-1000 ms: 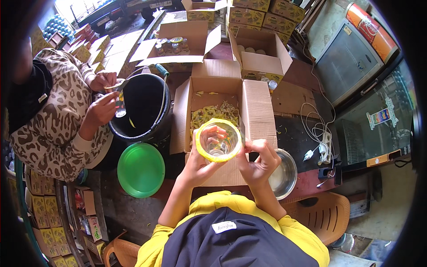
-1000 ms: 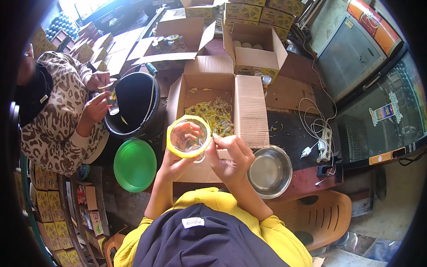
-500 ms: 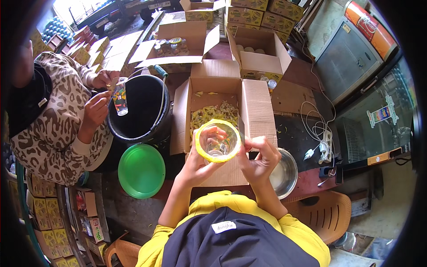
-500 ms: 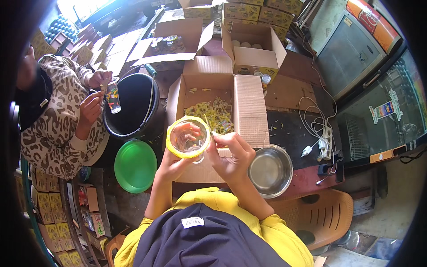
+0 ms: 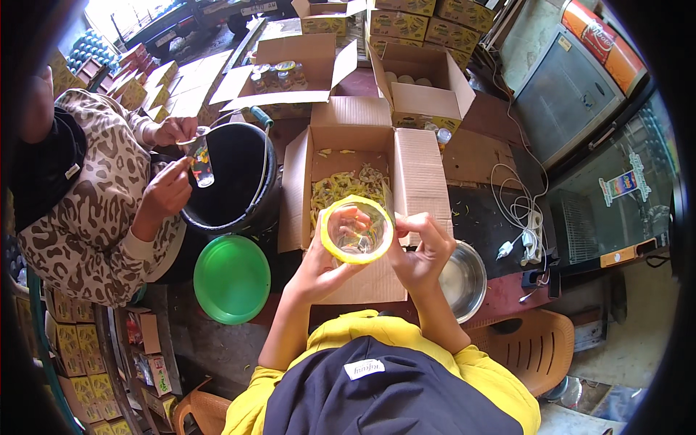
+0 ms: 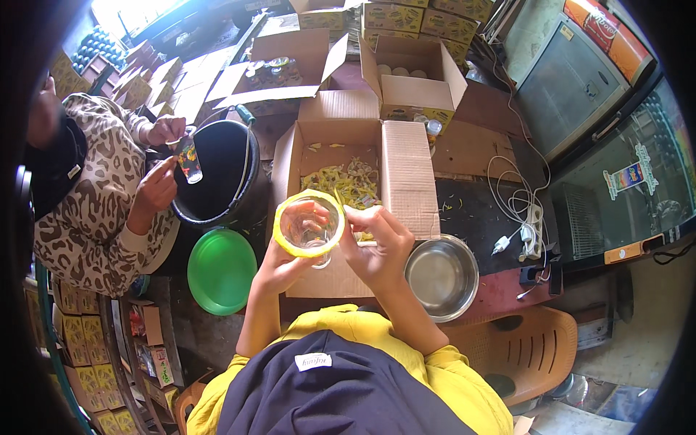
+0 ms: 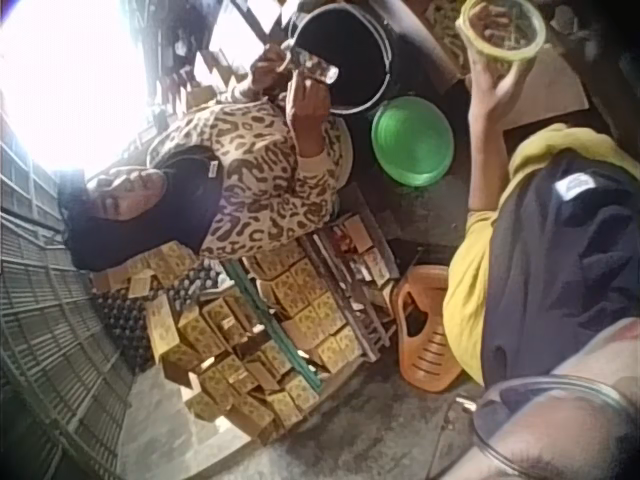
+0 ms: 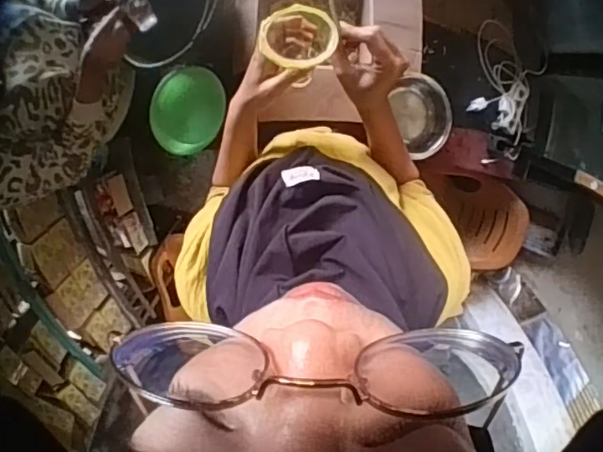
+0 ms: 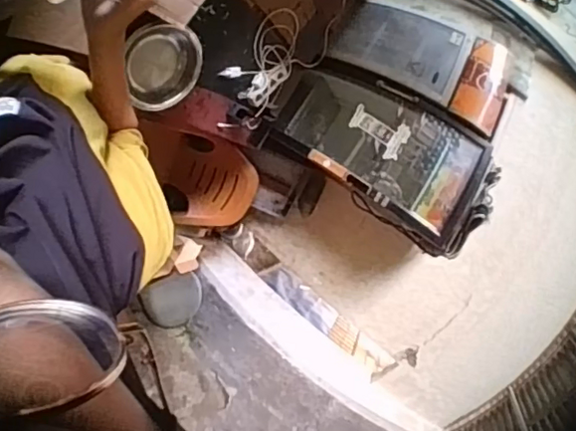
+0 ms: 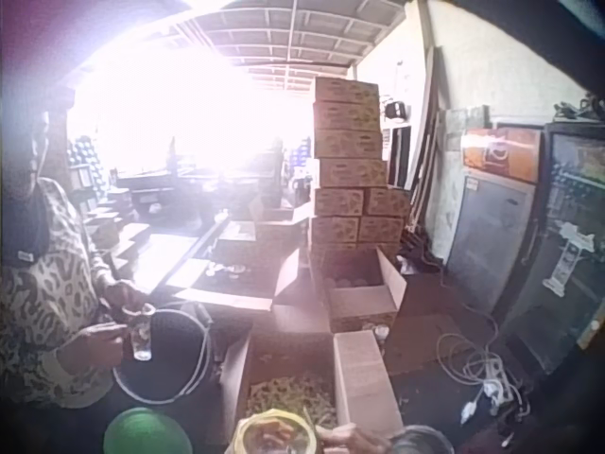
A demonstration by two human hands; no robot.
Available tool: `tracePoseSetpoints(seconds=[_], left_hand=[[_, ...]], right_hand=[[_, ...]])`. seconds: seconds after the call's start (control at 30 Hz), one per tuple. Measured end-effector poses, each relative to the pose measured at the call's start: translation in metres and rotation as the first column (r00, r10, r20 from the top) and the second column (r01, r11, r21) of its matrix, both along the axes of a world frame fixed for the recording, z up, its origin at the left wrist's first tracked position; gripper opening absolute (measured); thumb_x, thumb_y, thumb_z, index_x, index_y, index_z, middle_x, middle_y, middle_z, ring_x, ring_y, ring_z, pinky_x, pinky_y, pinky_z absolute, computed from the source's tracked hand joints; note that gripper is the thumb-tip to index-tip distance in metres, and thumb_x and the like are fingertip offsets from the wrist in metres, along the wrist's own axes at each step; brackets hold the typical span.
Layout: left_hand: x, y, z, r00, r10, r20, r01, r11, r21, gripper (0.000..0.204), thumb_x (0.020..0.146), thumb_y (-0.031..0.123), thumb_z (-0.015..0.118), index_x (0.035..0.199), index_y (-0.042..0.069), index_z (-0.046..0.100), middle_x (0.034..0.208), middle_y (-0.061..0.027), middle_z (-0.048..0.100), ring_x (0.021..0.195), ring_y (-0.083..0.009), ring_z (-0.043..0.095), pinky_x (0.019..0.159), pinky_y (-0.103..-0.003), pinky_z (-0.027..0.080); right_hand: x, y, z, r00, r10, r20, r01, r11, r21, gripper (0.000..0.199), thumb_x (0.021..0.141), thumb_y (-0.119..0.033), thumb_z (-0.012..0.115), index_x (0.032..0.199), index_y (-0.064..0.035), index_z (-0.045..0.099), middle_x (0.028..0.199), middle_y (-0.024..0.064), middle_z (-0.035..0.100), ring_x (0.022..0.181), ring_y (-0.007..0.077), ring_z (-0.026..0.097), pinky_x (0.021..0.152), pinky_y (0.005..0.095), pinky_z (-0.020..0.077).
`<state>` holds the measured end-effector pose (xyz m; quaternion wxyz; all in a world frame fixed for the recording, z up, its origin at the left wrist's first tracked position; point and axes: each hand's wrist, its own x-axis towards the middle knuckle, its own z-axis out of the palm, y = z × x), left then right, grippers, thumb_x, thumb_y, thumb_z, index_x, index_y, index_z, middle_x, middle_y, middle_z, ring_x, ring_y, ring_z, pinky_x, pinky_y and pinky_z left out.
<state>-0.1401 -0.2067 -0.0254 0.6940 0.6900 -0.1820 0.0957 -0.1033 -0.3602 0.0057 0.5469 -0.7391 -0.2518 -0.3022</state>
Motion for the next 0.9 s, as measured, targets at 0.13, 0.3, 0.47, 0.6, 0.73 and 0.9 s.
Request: tracePoseSetpoints(seconds=[0.13, 0.3, 0.47, 0.6, 0.73, 0.9], left_hand=[[0.005, 0.000, 0.001, 0.992, -0.068, -0.104, 0.037, 0.962, -0.272, 0.059, 0.075, 0.007, 0.064, 0.124, 0.004, 0.031, 0.113, -0.0107, 0.044, 0.103, -0.0182, 0.046, 0.088, -0.031, 0.040], [0.011, 0.002, -0.001, 0.988, -0.090, -0.124, 0.033, 0.915, -0.401, 0.056, 0.077, 0.008, 0.061, 0.124, 0.004, 0.031, 0.114, -0.0112, 0.044, 0.103, -0.0180, 0.046, 0.089, -0.032, 0.040], [0.013, 0.002, -0.002, 0.989, -0.083, -0.120, 0.029, 0.918, -0.396, 0.057, 0.077, 0.008, 0.061, 0.124, 0.003, 0.031, 0.114, -0.0112, 0.044, 0.104, -0.0180, 0.046, 0.089, -0.032, 0.040], [0.014, 0.003, -0.004, 0.985, -0.103, -0.141, 0.042, 0.923, -0.382, 0.058, 0.076, 0.008, 0.062, 0.125, 0.003, 0.031, 0.114, -0.0110, 0.044, 0.104, -0.0178, 0.045, 0.089, -0.032, 0.040], [0.016, 0.003, -0.008, 0.989, -0.096, -0.115, 0.058, 0.953, -0.299, 0.059, 0.075, 0.008, 0.064, 0.125, 0.004, 0.032, 0.113, -0.0108, 0.044, 0.104, -0.0178, 0.045, 0.089, -0.031, 0.039], [0.015, 0.003, -0.008, 0.990, -0.084, -0.115, 0.045, 0.951, -0.305, 0.059, 0.075, 0.009, 0.065, 0.124, 0.004, 0.032, 0.112, -0.0107, 0.045, 0.104, -0.0178, 0.045, 0.089, -0.031, 0.038]], right_hand=[[0.005, 0.002, -0.004, 0.994, -0.019, -0.112, 0.024, 0.999, 0.048, 0.014, 0.064, 0.004, 0.066, 0.076, -0.0021, 0.062, 0.064, 0.0061, 0.059, 0.055, 0.0111, 0.058, 0.050, 0.0216, 0.0451], [-0.001, 0.007, 0.003, 0.992, -0.022, -0.123, 0.027, 0.999, 0.041, 0.012, 0.066, 0.004, 0.066, 0.074, -0.0022, 0.060, 0.062, 0.0022, 0.055, 0.053, 0.0049, 0.051, 0.044, 0.0174, 0.0338], [-0.001, 0.012, -0.001, 0.998, 0.007, -0.067, -0.004, 0.999, 0.046, 0.013, 0.065, 0.005, 0.066, 0.074, -0.0021, 0.060, 0.061, 0.0033, 0.056, 0.053, 0.0067, 0.053, 0.044, 0.0179, 0.0357], [0.003, 0.010, -0.005, 0.998, -0.023, -0.053, 0.024, 1.000, 0.019, 0.013, 0.065, 0.004, 0.066, 0.076, -0.0013, 0.062, 0.064, 0.0066, 0.059, 0.054, 0.0121, 0.060, 0.050, 0.0221, 0.0484], [0.007, 0.009, -0.007, 0.998, -0.037, -0.053, 0.038, 0.999, 0.010, 0.014, 0.065, 0.005, 0.066, 0.076, -0.0013, 0.062, 0.064, 0.0065, 0.059, 0.054, 0.0118, 0.060, 0.050, 0.0220, 0.0484], [0.004, 0.007, -0.002, 0.996, -0.001, -0.085, 0.002, 1.000, 0.018, 0.013, 0.065, 0.005, 0.065, 0.075, -0.0017, 0.061, 0.064, 0.0061, 0.059, 0.054, 0.0119, 0.060, 0.050, 0.0218, 0.0477]])
